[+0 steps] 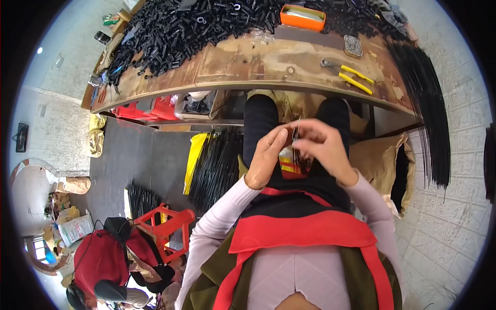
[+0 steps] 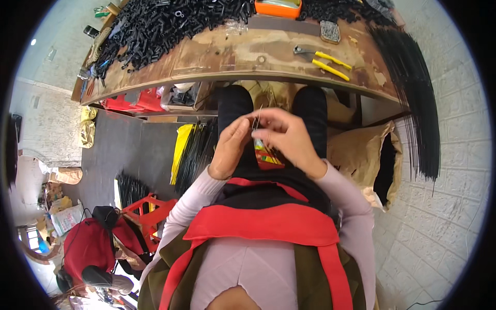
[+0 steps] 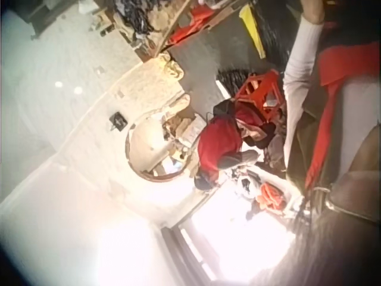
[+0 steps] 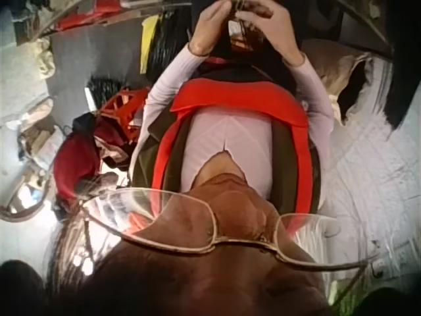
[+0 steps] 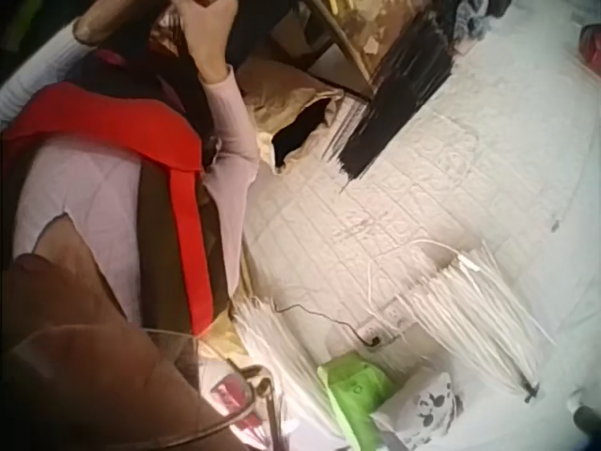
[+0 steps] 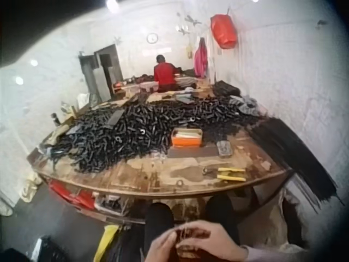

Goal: Bundling plastic bristles and securing them into plastic bases using a sliding jig and pliers.

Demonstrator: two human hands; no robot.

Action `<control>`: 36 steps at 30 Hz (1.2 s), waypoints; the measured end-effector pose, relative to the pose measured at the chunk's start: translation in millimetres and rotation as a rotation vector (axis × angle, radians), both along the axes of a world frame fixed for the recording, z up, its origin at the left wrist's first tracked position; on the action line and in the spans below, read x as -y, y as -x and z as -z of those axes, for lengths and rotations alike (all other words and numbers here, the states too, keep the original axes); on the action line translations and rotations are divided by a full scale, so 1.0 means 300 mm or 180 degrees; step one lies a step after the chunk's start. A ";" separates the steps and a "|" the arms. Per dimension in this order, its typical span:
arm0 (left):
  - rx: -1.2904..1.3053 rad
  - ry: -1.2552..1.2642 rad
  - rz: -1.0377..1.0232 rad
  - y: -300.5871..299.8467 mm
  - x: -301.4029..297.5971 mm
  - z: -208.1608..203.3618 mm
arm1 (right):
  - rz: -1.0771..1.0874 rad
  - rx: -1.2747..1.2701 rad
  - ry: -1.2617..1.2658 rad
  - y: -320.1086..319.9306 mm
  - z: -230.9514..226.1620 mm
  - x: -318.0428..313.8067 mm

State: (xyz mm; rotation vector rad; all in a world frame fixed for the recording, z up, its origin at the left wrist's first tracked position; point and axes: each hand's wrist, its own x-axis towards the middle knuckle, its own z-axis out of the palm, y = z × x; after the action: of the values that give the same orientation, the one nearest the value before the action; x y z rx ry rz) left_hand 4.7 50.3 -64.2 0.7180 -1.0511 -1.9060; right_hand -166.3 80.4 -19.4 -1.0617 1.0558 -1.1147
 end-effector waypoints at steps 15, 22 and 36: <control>0.0227 0.0451 0.0131 -0.027 0.110 -0.136 | -0.0181 0.0565 0.0562 0.046 0.012 0.102; 0.0279 0.0391 -0.0667 0.061 0.010 -0.126 | 0.0703 0.0281 0.1171 0.025 0.026 0.019; -0.0015 0.0484 0.0975 0.041 0.137 -0.148 | 0.0019 0.0442 0.1293 0.114 -0.024 0.071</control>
State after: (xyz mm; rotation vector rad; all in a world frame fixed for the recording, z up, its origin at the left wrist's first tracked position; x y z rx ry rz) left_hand -7.5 9.3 -19.9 0.4868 -1.3490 -2.0531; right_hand -200.4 59.1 -12.3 -1.2762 0.7379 -1.4240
